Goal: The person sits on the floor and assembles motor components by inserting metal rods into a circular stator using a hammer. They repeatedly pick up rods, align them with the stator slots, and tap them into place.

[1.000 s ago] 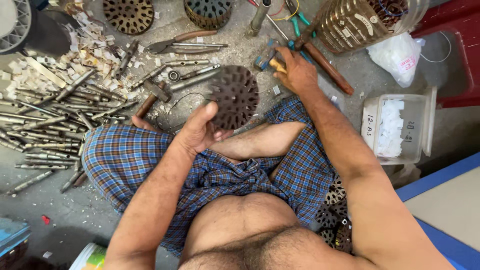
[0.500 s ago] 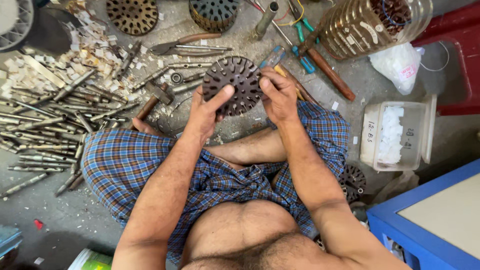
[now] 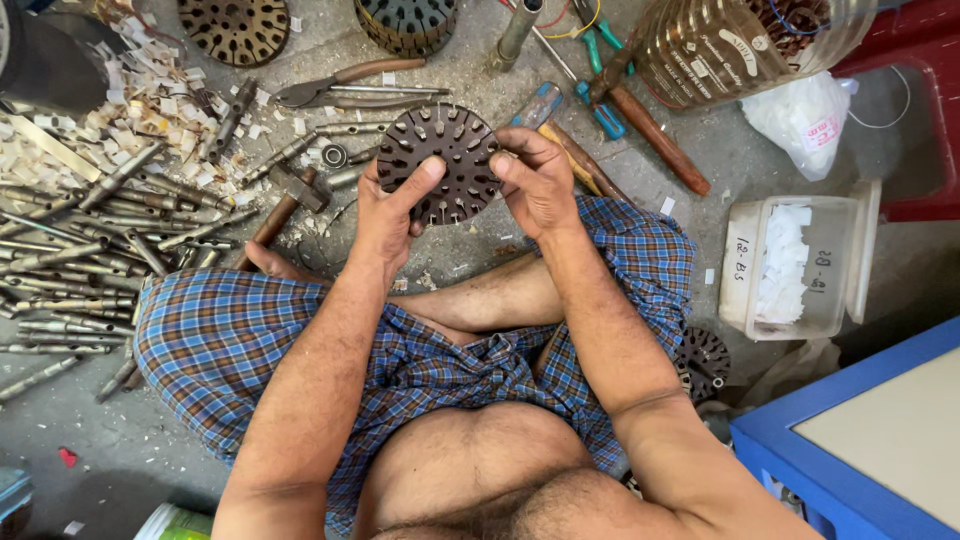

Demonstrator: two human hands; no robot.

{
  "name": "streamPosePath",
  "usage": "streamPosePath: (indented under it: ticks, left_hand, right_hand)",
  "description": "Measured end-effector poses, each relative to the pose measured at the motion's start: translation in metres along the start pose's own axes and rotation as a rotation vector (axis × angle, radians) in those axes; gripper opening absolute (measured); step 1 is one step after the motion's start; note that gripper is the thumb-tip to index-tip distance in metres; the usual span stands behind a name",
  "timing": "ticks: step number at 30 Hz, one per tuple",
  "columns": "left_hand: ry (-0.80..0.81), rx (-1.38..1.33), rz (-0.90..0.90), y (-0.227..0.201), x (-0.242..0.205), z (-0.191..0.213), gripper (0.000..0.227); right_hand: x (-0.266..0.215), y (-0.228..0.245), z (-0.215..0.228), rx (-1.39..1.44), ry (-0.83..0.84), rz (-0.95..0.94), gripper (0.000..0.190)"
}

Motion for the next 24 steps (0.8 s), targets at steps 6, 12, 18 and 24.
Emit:
streamPosePath:
  ticks: [6,12,18,24]
  left_hand:
    - [0.038,0.038,-0.054,0.002,0.0,-0.004,0.032]
    - [0.138,-0.003,-0.203,-0.003,0.003,-0.011,0.031]
    - [-0.021,0.023,-0.118,0.008,0.008,0.009,0.031]
    - [0.038,-0.112,-0.206,0.009,0.012,0.011,0.034]
  right_hand:
    - [0.002,0.002,-0.006,-0.059,0.01,-0.049,0.026]
    - [0.005,0.0,0.001,-0.251,-0.082,-0.025,0.018]
    - [0.009,0.002,0.006,-0.401,-0.163,-0.097,0.011]
    - [0.011,-0.003,0.002,-0.313,-0.124,-0.2,0.016]
Point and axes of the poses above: each hand's wrist, its own x-axis towards the middle knuckle, its own z-axis out of the back of the hand, y = z × x, the point moved 6 cm from there along x, towards the middle knuckle, and after that the axes turned 5 degrees about -x, right-handed, at the moved point
